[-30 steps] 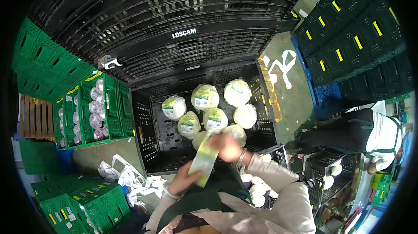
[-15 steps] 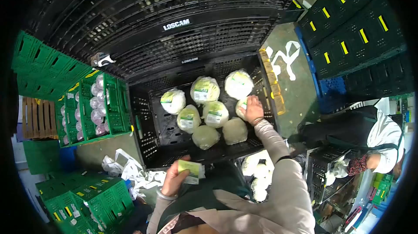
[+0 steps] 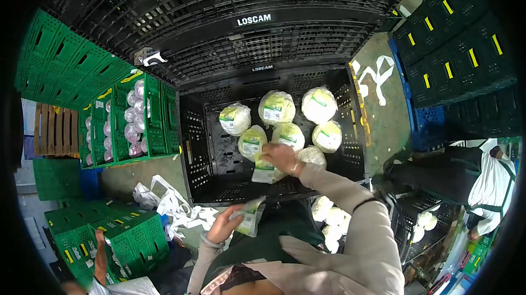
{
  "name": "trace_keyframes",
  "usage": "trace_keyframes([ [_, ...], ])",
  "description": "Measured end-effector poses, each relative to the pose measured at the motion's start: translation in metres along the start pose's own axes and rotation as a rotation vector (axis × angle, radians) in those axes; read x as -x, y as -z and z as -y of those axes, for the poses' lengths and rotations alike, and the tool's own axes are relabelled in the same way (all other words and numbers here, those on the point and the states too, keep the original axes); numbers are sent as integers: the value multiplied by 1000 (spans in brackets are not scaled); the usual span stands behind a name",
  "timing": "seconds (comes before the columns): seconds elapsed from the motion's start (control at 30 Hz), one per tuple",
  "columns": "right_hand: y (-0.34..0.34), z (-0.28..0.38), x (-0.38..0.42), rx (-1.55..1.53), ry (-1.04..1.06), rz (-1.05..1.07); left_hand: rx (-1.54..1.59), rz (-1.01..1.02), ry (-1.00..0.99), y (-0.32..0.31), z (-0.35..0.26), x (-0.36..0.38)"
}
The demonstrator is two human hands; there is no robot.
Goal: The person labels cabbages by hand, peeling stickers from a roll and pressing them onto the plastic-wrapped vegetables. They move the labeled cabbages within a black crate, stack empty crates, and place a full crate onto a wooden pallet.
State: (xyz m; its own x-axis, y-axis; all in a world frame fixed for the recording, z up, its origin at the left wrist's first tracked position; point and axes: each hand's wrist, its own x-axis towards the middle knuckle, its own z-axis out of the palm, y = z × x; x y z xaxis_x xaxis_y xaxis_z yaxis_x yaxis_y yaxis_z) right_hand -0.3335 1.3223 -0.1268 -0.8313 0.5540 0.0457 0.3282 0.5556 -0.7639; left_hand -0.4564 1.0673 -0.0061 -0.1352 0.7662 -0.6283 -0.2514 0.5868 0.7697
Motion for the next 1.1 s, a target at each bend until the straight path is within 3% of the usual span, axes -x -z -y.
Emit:
trace_keyframes([
  [0.07,-31,-27,10,355,72,397,-200,129,-232,13,10,12],
  [0.1,-26,-20,5,458,23,545,-57,149,-148,15,8,20],
  [0.13,-26,-15,4,455,27,547,-99,156,-205,23,22,24],
  [0.2,-31,-10,10,427,351,189,50,67,-174,23,28,30],
  [0.27,-37,-10,20,320,381,239,63,-20,-254,14,39,22],
  [0.33,-43,-30,23,372,582,345,71,-95,-343,3,30,14],
  [0.37,-50,-37,21,379,548,400,-156,-196,-432,-2,14,10],
  [0.43,-49,-21,28,356,438,360,-254,-355,-509,-12,-3,2],
  [0.47,-45,-10,32,332,327,318,27,-310,-260,-12,4,4],
  [0.5,-26,20,26,-12,17,329,170,-312,-251,-17,0,2],
  [0.53,1,49,25,-6,17,325,315,-313,-245,-25,-8,-4],
  [0.6,50,100,31,-707,-161,217,283,-319,-289,-39,-30,-20],
  [0.67,73,126,46,-317,-33,236,235,-296,-322,-46,-35,-26],
  [0.8,73,125,66,-54,79,127,174,-230,-268,-56,-27,-40],
  [0.9,76,103,78,-10,-40,97,242,-24,-196,-62,-24,-57],
  [0.93,85,80,76,149,119,-89,102,48,-201,-64,-23,-60],
  [0.97,111,74,62,-29,-148,-179,-52,147,-143,-64,-25,-58],
  [1.0,121,42,58,-97,-257,-200,-205,245,-89,-62,-26,-56],
  [1.03,127,15,56,-35,-351,-160,-286,327,-17,-57,-16,-54],
  [1.07,119,-22,61,-11,-408,-35,-369,378,-135,-54,-19,-48],
  [1.1,100,-54,67,227,-421,68,-347,426,-139,-48,-11,-45],
])
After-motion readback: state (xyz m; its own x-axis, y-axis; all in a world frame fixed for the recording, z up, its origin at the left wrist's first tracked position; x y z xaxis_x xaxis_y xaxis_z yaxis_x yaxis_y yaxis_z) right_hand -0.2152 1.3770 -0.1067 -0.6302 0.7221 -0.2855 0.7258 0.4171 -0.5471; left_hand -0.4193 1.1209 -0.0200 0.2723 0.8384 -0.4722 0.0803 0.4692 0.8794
